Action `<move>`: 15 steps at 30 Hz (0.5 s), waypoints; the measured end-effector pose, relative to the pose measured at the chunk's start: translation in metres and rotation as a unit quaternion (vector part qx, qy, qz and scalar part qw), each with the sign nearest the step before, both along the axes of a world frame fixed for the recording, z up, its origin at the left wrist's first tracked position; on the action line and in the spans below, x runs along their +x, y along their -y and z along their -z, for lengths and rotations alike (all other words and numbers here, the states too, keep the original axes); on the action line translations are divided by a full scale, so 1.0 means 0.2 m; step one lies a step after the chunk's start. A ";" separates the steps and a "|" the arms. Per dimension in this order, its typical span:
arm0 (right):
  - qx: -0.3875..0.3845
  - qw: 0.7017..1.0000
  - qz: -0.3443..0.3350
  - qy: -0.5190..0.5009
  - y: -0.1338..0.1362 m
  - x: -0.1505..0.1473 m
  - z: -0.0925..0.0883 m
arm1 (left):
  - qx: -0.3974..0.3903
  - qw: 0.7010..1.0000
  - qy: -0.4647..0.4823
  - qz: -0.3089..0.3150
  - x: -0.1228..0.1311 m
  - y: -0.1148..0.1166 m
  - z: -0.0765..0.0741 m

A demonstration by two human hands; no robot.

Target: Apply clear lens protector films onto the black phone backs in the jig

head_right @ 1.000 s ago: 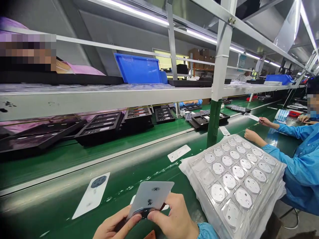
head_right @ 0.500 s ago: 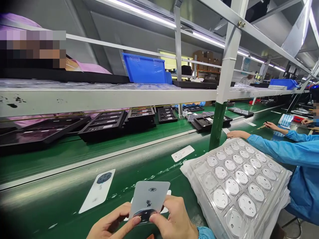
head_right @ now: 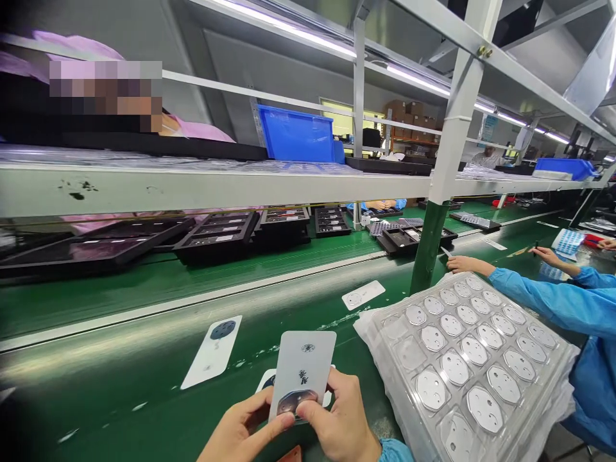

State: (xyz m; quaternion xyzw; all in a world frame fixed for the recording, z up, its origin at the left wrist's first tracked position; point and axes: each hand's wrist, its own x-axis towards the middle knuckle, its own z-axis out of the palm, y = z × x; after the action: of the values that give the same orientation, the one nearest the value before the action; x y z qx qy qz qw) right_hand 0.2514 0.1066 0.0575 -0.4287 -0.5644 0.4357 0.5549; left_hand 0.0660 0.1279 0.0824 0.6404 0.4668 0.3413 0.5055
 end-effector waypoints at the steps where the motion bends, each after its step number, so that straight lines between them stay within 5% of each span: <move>1: -0.003 1.000 0.001 0.003 0.00 0.01 0.01 | -0.010 1.000 0.013 0.002 0.01 0.00 0.01; 4: -0.026 0.999 0.015 -0.022 -0.01 0.05 0.02 | -0.026 0.998 0.063 -0.018 0.06 -0.06 0.02; 8: -0.071 0.993 0.061 -0.067 -0.06 0.12 0.06 | -0.025 0.994 0.043 -0.093 0.05 -0.37 0.01; 12: -0.099 0.994 0.008 -0.047 0.04 0.18 0.07 | -0.031 0.982 -0.064 -0.176 -0.15 -0.73 0.00; 15: -0.079 0.996 -0.047 0.017 0.22 0.22 0.03 | -0.043 0.954 -0.187 -0.232 -0.34 -0.89 0.03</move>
State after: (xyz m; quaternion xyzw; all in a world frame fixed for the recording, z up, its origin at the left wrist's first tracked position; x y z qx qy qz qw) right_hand 0.2947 0.0629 0.0508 -0.4514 -0.5570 0.4975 0.4884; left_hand -0.0023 0.3057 0.0758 0.5446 0.7028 0.3031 0.3428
